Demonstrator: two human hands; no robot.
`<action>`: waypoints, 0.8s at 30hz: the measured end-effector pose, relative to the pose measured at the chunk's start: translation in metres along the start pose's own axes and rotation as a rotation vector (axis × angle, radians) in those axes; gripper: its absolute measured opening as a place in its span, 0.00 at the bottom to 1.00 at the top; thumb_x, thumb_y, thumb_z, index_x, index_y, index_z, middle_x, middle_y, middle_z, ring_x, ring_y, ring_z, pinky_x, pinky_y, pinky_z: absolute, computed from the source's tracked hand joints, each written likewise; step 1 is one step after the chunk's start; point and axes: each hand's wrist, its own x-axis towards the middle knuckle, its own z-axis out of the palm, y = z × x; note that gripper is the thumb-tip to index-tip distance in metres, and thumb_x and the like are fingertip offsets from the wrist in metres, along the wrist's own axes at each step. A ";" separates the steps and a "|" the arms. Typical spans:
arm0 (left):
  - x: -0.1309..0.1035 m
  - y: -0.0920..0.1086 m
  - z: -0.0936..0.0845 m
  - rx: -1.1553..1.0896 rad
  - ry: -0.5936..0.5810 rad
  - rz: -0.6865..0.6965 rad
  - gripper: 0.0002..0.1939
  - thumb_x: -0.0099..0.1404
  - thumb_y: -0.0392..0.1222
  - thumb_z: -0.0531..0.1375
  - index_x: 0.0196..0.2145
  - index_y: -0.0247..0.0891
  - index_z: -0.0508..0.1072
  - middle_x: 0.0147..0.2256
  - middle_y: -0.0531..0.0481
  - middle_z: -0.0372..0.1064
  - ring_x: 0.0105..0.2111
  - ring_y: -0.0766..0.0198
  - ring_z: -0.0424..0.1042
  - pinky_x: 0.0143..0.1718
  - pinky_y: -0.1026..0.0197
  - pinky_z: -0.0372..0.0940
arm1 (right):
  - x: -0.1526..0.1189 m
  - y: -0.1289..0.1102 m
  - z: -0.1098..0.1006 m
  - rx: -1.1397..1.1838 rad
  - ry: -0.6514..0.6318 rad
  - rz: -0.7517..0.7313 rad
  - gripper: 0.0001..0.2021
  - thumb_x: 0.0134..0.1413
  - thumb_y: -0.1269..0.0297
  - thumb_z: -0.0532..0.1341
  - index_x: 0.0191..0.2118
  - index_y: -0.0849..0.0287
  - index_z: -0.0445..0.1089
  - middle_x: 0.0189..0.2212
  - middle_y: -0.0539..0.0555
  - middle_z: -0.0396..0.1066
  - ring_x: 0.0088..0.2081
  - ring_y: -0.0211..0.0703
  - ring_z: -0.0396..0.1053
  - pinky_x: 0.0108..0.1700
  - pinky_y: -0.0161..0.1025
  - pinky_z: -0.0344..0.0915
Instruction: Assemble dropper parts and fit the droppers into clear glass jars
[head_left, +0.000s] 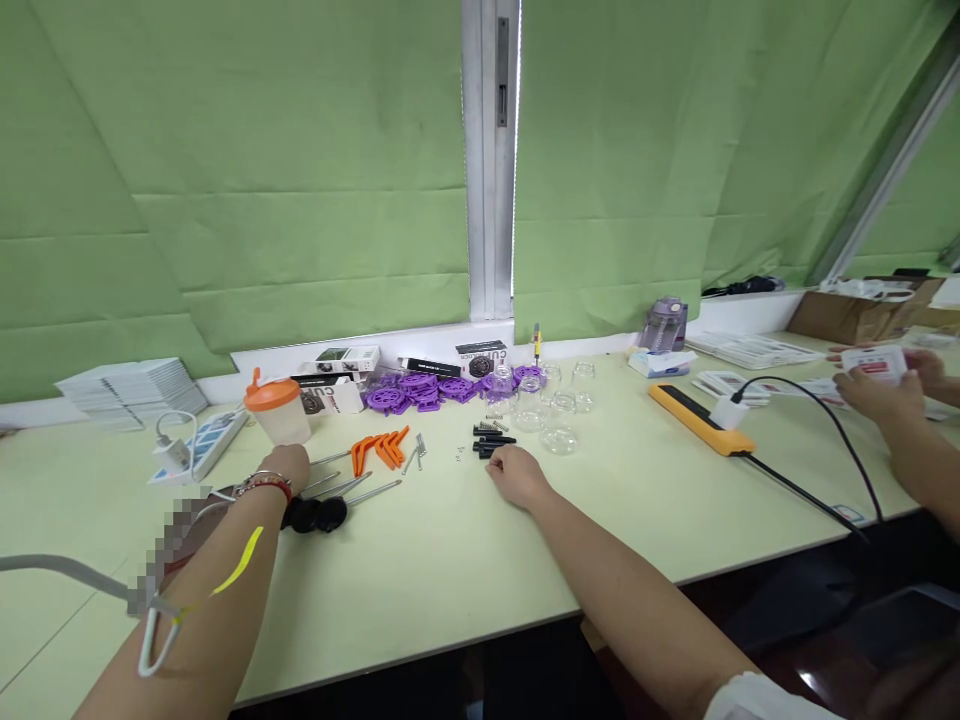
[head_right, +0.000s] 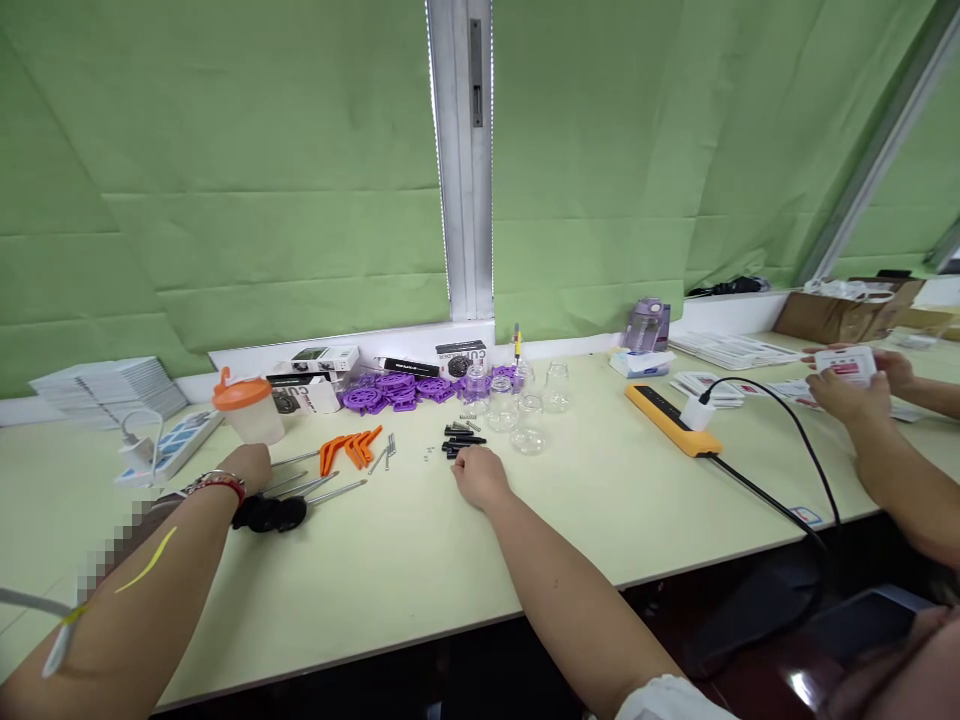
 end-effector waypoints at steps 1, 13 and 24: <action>-0.002 0.006 -0.002 0.026 -0.002 -0.012 0.12 0.52 0.30 0.57 0.35 0.25 0.75 0.38 0.25 0.69 0.38 0.42 0.72 0.35 0.50 0.67 | 0.000 0.001 0.000 0.008 0.005 0.003 0.06 0.54 0.66 0.57 0.28 0.58 0.69 0.34 0.52 0.71 0.34 0.39 0.66 0.33 0.34 0.55; -0.072 0.137 -0.004 -0.138 0.233 0.406 0.21 0.54 0.26 0.48 0.44 0.34 0.69 0.53 0.38 0.61 0.52 0.55 0.63 0.51 0.58 0.60 | 0.008 0.014 -0.003 -0.018 0.085 0.080 0.12 0.53 0.68 0.59 0.44 0.55 0.72 0.43 0.56 0.64 0.45 0.46 0.64 0.42 0.37 0.58; -0.100 0.157 0.045 -0.831 0.052 0.567 0.17 0.58 0.38 0.55 0.46 0.35 0.68 0.40 0.43 0.67 0.38 0.58 0.68 0.41 0.55 0.65 | 0.001 0.001 0.004 0.091 -0.040 -0.101 0.06 0.54 0.70 0.59 0.37 0.58 0.72 0.39 0.53 0.69 0.41 0.41 0.65 0.42 0.35 0.57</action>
